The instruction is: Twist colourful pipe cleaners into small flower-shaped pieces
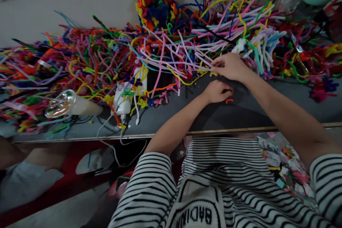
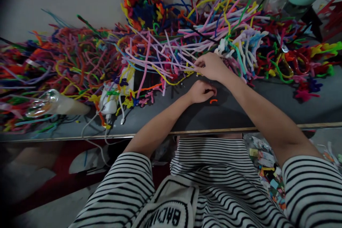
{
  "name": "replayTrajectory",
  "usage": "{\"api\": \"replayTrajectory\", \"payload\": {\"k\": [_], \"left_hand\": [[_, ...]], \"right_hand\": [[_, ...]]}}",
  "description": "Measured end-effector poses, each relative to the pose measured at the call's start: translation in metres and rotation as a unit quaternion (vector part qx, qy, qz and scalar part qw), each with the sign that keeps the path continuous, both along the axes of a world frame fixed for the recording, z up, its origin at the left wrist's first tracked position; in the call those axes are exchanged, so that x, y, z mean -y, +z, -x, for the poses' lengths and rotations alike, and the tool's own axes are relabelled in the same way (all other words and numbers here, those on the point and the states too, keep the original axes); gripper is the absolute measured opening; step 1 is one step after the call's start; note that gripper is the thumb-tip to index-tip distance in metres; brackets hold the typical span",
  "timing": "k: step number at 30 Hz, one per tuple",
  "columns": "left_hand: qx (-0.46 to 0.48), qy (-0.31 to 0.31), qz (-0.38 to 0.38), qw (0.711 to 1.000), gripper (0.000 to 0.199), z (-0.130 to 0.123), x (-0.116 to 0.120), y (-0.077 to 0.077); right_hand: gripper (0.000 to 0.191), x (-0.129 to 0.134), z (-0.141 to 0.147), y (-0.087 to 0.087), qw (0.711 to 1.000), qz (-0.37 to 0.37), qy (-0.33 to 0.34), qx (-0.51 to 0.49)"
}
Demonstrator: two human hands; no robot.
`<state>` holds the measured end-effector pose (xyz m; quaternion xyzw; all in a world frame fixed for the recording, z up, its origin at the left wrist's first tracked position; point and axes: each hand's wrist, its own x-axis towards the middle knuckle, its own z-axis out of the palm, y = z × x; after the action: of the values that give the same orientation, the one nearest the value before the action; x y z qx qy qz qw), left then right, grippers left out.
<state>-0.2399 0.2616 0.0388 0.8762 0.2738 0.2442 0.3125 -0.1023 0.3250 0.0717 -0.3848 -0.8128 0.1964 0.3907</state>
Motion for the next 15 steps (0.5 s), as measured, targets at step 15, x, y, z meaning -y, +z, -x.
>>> {"api": "replayTrajectory", "payload": {"k": [15], "left_hand": [[0.083,0.038,0.063,0.994,0.025,0.002,-0.004,0.003]], "right_hand": [[0.043,0.012,0.016,0.071,0.989,0.086,-0.079,0.096]]}}
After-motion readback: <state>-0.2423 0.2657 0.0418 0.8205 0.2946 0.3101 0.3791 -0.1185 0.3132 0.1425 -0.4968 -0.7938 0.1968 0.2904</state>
